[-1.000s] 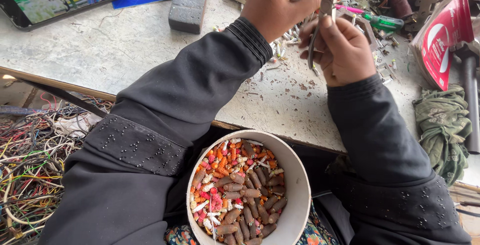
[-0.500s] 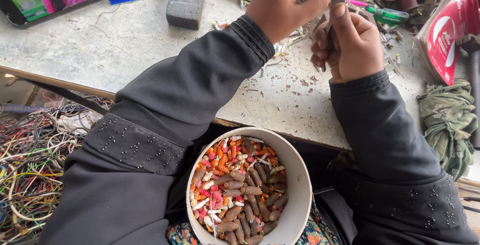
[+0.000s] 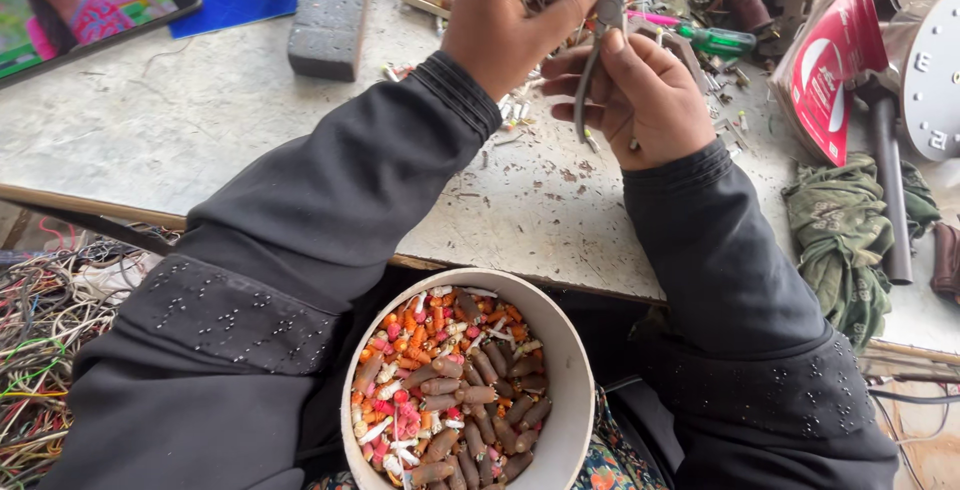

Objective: The person uses pliers to strip and cut wires, then inserts them into small cylindrical components. They handle a plastic housing and various small parts on a cluttered workbench, placing finished pieces into a bowl.

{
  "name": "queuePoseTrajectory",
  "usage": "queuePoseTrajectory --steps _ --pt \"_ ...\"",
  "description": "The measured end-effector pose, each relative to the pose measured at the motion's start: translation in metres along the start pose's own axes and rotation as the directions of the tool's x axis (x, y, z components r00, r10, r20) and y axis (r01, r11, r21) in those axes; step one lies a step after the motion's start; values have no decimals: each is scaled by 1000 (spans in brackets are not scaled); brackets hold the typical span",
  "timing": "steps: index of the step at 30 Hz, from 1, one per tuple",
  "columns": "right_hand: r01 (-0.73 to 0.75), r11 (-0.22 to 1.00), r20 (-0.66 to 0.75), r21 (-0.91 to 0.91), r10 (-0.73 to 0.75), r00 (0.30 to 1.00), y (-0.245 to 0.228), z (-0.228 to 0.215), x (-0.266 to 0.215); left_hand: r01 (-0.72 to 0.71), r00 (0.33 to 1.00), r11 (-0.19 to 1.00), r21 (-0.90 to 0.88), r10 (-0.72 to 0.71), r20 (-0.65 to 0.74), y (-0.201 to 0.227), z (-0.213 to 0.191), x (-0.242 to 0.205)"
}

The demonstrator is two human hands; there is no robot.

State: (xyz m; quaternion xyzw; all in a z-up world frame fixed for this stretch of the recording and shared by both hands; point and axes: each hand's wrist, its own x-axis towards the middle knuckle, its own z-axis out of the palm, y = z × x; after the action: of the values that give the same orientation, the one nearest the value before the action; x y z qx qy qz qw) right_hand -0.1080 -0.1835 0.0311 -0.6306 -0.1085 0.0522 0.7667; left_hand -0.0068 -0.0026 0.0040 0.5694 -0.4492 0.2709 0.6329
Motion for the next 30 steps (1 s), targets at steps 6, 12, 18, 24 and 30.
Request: queuePoseTrajectory --steps 6,12,18,24,30 --pt "2 999 58 41 -5 998 -3 3 0 82 997 991 -105 -80 21 1 1 1" --pt "4 1000 55 -10 -4 999 1 2 1 14 1000 994 -109 -16 -16 2 0 2" --pt "61 990 -44 -130 -67 997 6 1 1 -40 999 999 -24 40 -20 -1 3 2" --pt "2 990 -184 -144 -29 982 5 8 -1 48 998 999 -1 -48 -40 -3 7 -2" --pt "-30 999 -167 -36 24 986 -2 15 -3 2 998 1000 -16 -3 -57 -8 8 0"
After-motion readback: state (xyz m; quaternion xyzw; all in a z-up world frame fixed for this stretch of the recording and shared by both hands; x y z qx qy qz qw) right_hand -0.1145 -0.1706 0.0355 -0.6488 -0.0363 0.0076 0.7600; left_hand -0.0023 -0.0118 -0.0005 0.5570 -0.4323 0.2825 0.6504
